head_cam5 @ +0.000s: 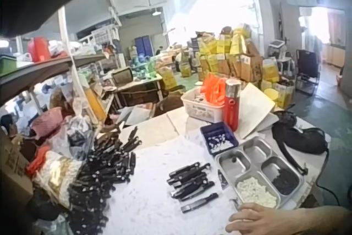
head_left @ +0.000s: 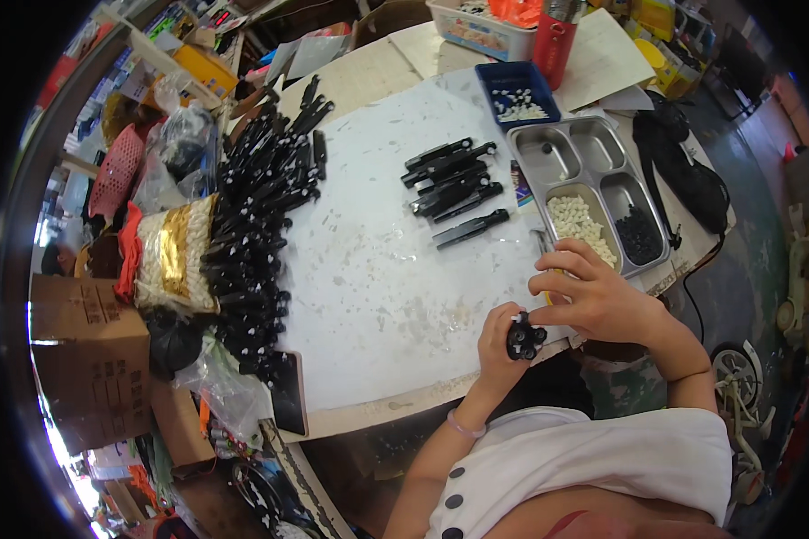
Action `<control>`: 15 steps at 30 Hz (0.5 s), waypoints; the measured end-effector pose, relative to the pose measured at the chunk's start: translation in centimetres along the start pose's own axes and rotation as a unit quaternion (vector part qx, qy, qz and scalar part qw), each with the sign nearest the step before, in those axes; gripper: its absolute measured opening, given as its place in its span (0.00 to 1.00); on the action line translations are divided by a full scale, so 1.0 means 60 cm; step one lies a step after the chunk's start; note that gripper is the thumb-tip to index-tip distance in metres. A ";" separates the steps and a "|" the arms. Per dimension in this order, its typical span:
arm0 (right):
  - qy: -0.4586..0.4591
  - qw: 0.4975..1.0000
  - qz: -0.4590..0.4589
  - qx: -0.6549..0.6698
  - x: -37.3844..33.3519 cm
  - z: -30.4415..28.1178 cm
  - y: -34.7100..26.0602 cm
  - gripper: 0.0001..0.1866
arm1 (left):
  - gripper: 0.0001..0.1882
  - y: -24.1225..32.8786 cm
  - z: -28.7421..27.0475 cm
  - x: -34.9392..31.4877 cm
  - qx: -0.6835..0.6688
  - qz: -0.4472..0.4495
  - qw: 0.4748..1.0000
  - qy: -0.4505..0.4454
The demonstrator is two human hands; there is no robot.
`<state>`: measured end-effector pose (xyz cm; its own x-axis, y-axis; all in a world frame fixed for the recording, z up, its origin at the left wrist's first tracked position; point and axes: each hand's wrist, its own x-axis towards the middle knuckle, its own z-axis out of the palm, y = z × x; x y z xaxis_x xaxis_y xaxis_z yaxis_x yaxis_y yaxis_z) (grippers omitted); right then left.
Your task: Assembling toy revolver cylinders by placing small plastic pellets into the chambers.
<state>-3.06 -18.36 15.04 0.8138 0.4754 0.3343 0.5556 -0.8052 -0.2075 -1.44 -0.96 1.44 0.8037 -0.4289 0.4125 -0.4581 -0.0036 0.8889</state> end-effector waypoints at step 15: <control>0.080 0.909 0.367 -0.181 -0.209 -0.011 0.163 0.07 | 0.24 -0.014 0.007 -0.013 0.032 -0.025 0.999 0.024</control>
<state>-7.93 -32.44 9.40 0.8910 -0.2717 0.3638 -0.2431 -0.9622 -0.1230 -1.82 -1.01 0.27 0.8429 -0.3828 0.3782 -0.4391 -0.0832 0.8946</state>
